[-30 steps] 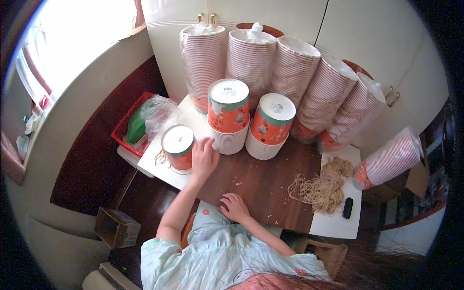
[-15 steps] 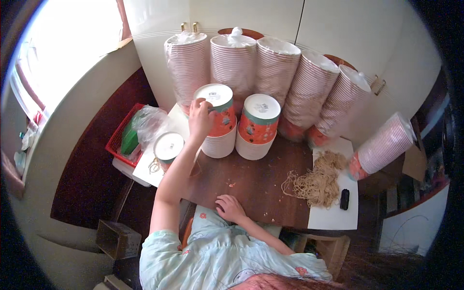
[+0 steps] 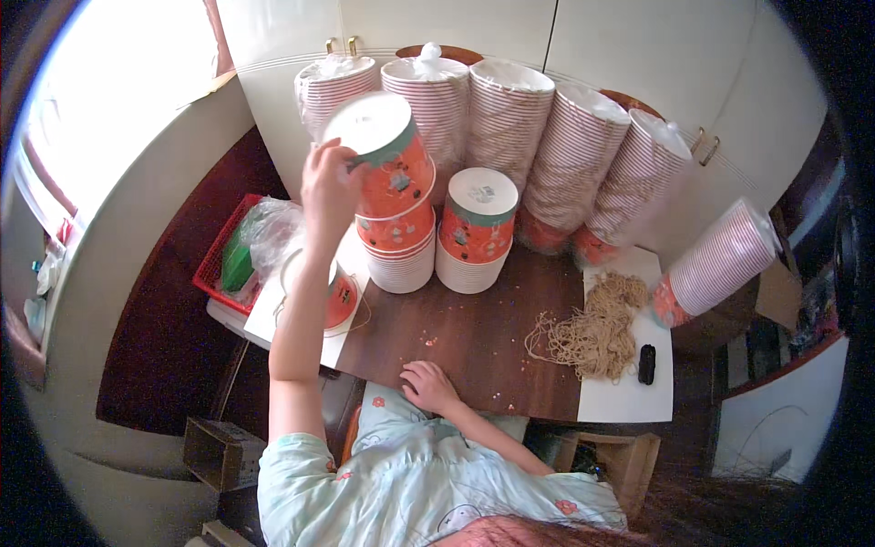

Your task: Thread thin strings into decorative paper buckets to create handles.

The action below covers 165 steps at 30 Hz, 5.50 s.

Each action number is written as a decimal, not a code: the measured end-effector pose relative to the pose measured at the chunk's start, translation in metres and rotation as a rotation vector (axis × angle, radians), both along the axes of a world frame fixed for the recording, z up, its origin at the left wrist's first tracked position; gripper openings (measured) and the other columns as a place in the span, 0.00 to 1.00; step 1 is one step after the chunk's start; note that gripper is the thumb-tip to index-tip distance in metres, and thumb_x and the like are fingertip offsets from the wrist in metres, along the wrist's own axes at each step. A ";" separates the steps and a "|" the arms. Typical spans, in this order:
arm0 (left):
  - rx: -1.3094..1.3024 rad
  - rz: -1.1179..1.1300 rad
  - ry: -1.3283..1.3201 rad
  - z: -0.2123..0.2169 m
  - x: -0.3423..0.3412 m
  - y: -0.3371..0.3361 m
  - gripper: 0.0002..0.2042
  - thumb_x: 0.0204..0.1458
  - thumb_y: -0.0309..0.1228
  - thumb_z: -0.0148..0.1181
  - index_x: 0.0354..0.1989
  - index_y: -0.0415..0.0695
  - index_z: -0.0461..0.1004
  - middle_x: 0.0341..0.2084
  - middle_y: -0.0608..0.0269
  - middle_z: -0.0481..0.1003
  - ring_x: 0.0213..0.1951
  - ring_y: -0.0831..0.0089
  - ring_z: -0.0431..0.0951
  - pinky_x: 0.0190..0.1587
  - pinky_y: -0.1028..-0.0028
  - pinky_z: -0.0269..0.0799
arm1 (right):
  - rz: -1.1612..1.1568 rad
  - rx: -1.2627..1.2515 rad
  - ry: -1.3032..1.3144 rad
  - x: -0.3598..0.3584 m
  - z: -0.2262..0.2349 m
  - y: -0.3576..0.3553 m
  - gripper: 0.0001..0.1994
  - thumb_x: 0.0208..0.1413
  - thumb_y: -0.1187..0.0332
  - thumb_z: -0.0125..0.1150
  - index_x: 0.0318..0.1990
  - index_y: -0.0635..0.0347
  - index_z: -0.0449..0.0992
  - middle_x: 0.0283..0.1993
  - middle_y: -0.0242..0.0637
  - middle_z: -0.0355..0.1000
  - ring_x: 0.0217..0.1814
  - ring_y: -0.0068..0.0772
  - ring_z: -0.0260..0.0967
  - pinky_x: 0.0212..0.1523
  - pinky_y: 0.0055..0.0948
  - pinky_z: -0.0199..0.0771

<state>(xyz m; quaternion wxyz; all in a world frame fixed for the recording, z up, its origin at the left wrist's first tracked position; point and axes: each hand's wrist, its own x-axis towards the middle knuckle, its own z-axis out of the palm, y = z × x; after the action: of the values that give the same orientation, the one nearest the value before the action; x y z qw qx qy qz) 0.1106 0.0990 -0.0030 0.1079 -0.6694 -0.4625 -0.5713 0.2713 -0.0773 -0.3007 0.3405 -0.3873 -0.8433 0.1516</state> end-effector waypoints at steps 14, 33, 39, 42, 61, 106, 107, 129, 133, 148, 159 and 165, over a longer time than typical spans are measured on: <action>-0.675 -0.994 -1.353 -0.082 -0.035 -0.114 0.18 0.57 0.37 0.39 0.52 0.41 0.59 0.45 0.59 0.68 0.43 0.67 0.71 0.45 0.68 0.69 | -0.012 -0.166 0.198 0.005 -0.004 0.003 0.10 0.42 0.68 0.56 0.34 0.59 0.72 0.40 0.39 0.68 0.46 0.41 0.63 0.50 0.37 0.61; -1.674 -0.951 -1.419 -0.234 0.032 -0.179 0.19 0.54 0.39 0.42 0.49 0.39 0.63 0.42 0.56 0.70 0.40 0.65 0.74 0.38 0.64 0.74 | -0.008 -0.609 1.262 0.098 0.060 -0.005 0.40 0.47 0.37 0.43 0.59 0.61 0.51 0.60 0.38 0.52 0.62 0.34 0.46 0.61 0.35 0.43; -1.859 -0.494 -0.850 -0.251 0.031 -0.201 0.14 0.54 0.35 0.42 0.47 0.45 0.63 0.35 0.62 0.72 0.29 0.72 0.74 0.24 0.76 0.72 | -0.105 -0.756 1.175 0.104 0.035 -0.015 0.36 0.47 0.45 0.47 0.58 0.62 0.52 0.59 0.39 0.54 0.60 0.34 0.52 0.59 0.34 0.50; -1.620 -0.497 -0.565 -0.265 0.031 -0.200 0.13 0.53 0.30 0.44 0.48 0.45 0.59 0.32 0.64 0.70 0.26 0.76 0.73 0.20 0.79 0.68 | -0.148 -0.789 1.139 0.110 0.032 -0.018 0.34 0.46 0.48 0.49 0.57 0.62 0.55 0.56 0.39 0.57 0.59 0.33 0.53 0.59 0.31 0.50; -1.305 -0.558 -0.706 -0.259 0.030 -0.191 0.17 0.52 0.27 0.49 0.50 0.45 0.57 0.34 0.65 0.69 0.30 0.77 0.72 0.25 0.82 0.64 | -1.000 -0.074 -0.184 0.241 0.005 0.072 0.04 0.44 0.72 0.53 0.28 0.57 0.74 0.31 0.42 0.67 0.38 0.45 0.65 0.38 0.37 0.66; -1.040 -0.618 -0.158 -0.151 0.052 -0.154 0.06 0.42 0.28 0.60 0.26 0.38 0.75 0.21 0.64 0.72 0.23 0.76 0.70 0.27 0.78 0.67 | 0.034 -0.855 0.299 0.101 0.164 0.019 0.10 0.48 0.66 0.57 0.35 0.62 0.71 0.28 0.28 0.67 0.29 0.17 0.62 0.30 0.20 0.64; -1.040 -0.538 0.022 -0.146 0.049 -0.156 0.05 0.39 0.28 0.61 0.25 0.40 0.76 0.19 0.61 0.72 0.23 0.71 0.72 0.27 0.76 0.68 | 0.077 -0.812 0.188 0.098 0.165 0.019 0.12 0.47 0.63 0.58 0.36 0.62 0.70 0.30 0.30 0.68 0.30 0.18 0.63 0.31 0.21 0.65; -0.968 -0.540 -0.397 -0.203 0.049 -0.129 0.07 0.46 0.27 0.55 0.32 0.39 0.74 0.27 0.59 0.74 0.28 0.73 0.74 0.31 0.77 0.69 | -0.130 -0.505 0.012 0.065 0.111 0.061 0.08 0.44 0.62 0.56 0.28 0.55 0.75 0.24 0.39 0.72 0.26 0.36 0.71 0.29 0.31 0.70; -1.128 -0.628 -0.499 -0.224 0.048 -0.127 0.09 0.50 0.24 0.48 0.38 0.35 0.71 0.29 0.60 0.74 0.29 0.79 0.72 0.32 0.80 0.69 | -0.148 -0.531 -0.029 0.063 0.108 0.061 0.08 0.43 0.62 0.56 0.27 0.55 0.75 0.25 0.39 0.72 0.27 0.37 0.71 0.30 0.32 0.70; -1.106 -0.606 -0.460 -0.231 0.048 -0.130 0.10 0.49 0.25 0.49 0.37 0.35 0.72 0.23 0.61 0.75 0.25 0.81 0.71 0.28 0.80 0.68 | -0.224 -0.458 -0.052 0.062 0.098 0.063 0.08 0.43 0.62 0.56 0.26 0.55 0.75 0.24 0.38 0.72 0.27 0.38 0.71 0.28 0.33 0.70; -1.036 -0.590 -0.362 -0.227 0.047 -0.129 0.10 0.47 0.24 0.51 0.38 0.38 0.73 0.26 0.54 0.75 0.26 0.77 0.74 0.31 0.78 0.69 | -0.202 -0.500 -0.079 0.060 0.102 0.063 0.09 0.44 0.62 0.56 0.28 0.56 0.75 0.25 0.38 0.72 0.28 0.37 0.71 0.29 0.33 0.69; -1.036 -0.536 -0.159 -0.204 0.046 -0.128 0.08 0.48 0.23 0.52 0.36 0.36 0.72 0.24 0.57 0.74 0.26 0.79 0.72 0.29 0.78 0.68 | -0.138 -0.484 -0.048 0.061 0.101 0.064 0.09 0.45 0.62 0.55 0.29 0.55 0.76 0.26 0.38 0.72 0.27 0.37 0.71 0.29 0.33 0.69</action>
<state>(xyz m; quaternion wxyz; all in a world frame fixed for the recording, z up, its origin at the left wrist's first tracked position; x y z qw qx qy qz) 0.1561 -0.0291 -0.2067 -0.4166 -0.6834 -0.5027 -0.3267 0.3322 -0.0136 -0.2001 0.2270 -0.5180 -0.7617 0.3162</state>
